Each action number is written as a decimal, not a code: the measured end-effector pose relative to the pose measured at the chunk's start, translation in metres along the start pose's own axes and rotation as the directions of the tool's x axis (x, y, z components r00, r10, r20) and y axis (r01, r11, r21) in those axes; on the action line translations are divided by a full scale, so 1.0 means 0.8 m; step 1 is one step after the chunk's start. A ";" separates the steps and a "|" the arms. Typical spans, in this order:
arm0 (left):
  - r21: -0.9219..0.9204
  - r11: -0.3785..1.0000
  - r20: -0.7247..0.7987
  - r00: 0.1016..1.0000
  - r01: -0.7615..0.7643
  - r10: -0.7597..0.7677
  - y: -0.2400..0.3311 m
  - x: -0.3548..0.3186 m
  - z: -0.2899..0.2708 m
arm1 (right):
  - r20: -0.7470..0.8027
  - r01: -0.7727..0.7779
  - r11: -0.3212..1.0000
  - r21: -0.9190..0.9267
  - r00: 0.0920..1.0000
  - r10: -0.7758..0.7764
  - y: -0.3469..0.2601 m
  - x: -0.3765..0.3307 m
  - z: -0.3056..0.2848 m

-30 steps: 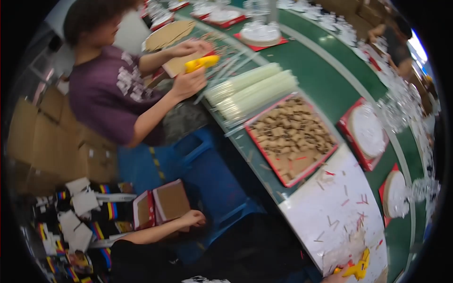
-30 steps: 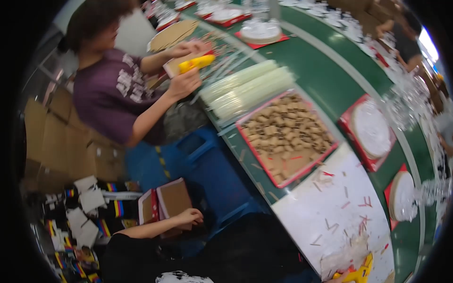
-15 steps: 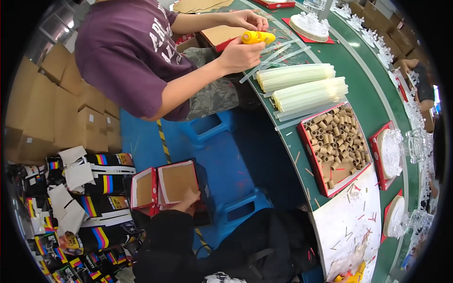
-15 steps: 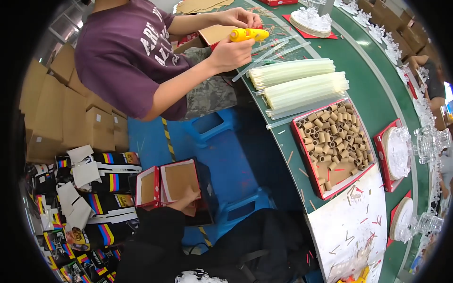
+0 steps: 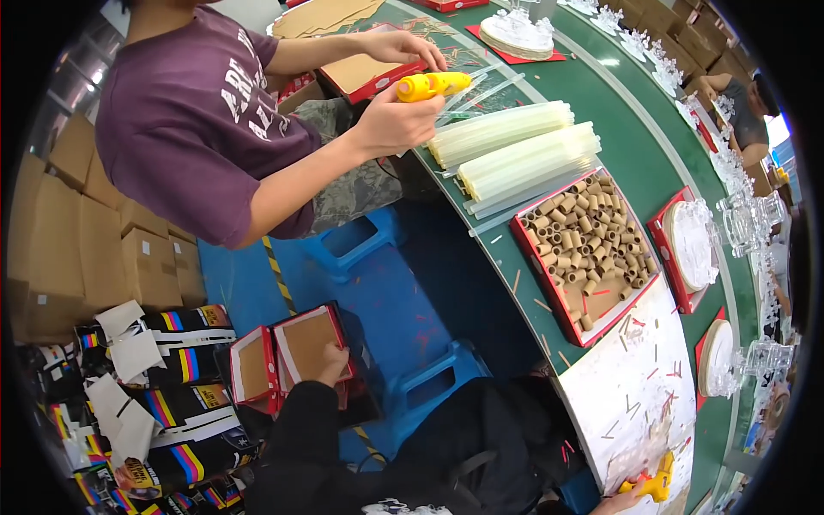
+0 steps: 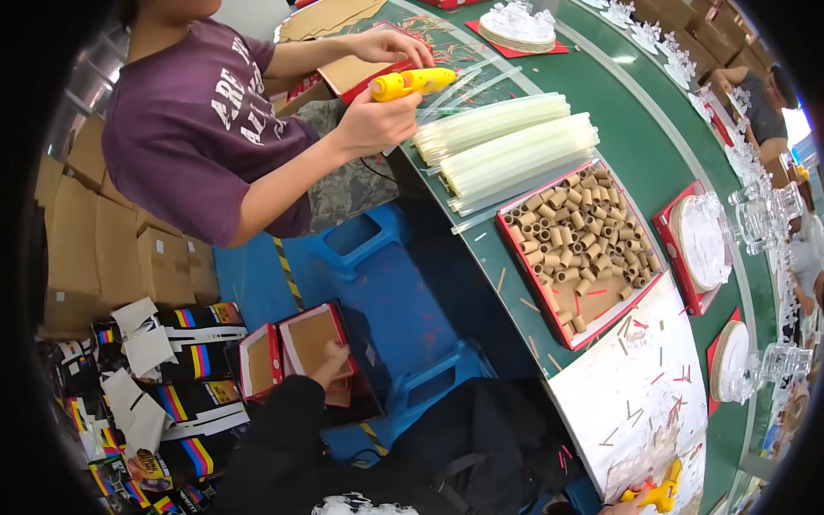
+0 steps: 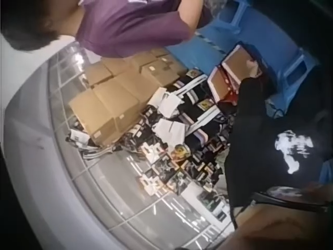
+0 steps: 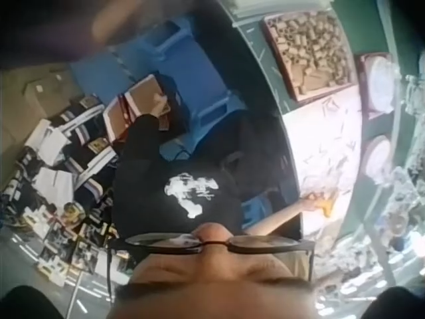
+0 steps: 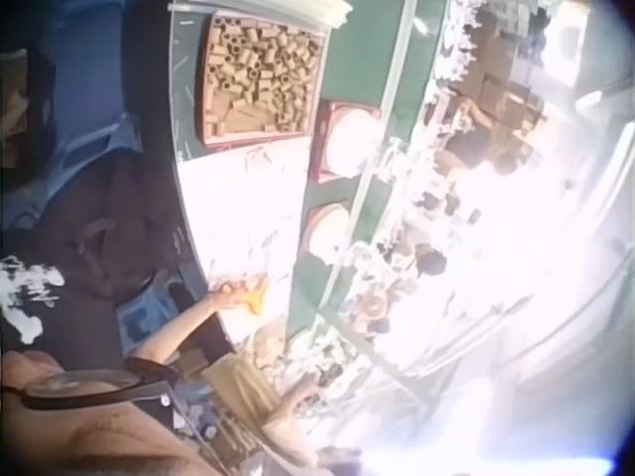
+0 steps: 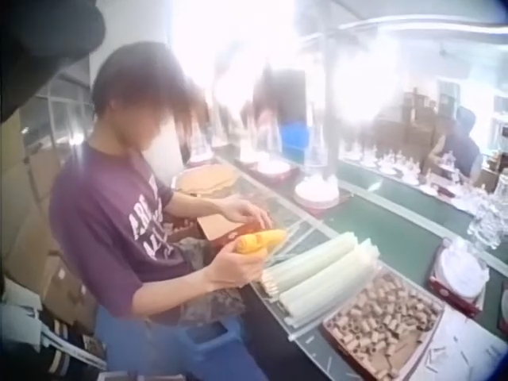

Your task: Assembling glass fixtures using a hot glue gun on an assembly line.

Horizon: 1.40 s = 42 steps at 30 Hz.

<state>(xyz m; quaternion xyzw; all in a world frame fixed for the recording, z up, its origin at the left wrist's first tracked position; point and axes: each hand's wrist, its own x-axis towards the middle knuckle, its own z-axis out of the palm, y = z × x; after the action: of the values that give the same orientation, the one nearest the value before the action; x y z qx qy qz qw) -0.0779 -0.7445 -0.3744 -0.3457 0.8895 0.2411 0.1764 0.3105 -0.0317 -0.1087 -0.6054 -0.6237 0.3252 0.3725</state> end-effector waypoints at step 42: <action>-0.522 -0.383 0.273 -0.575 -0.762 0.771 0.613 -0.582 0.027 | -0.119 0.037 0.659 0.752 0.990 0.080 -0.068 -0.071 0.032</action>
<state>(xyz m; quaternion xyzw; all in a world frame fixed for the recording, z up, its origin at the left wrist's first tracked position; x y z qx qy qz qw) -0.0927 -0.1696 -0.0182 0.6537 0.6410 0.3716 0.1541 0.2600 -0.0904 -0.0794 -0.4261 -0.3986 0.5144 0.6284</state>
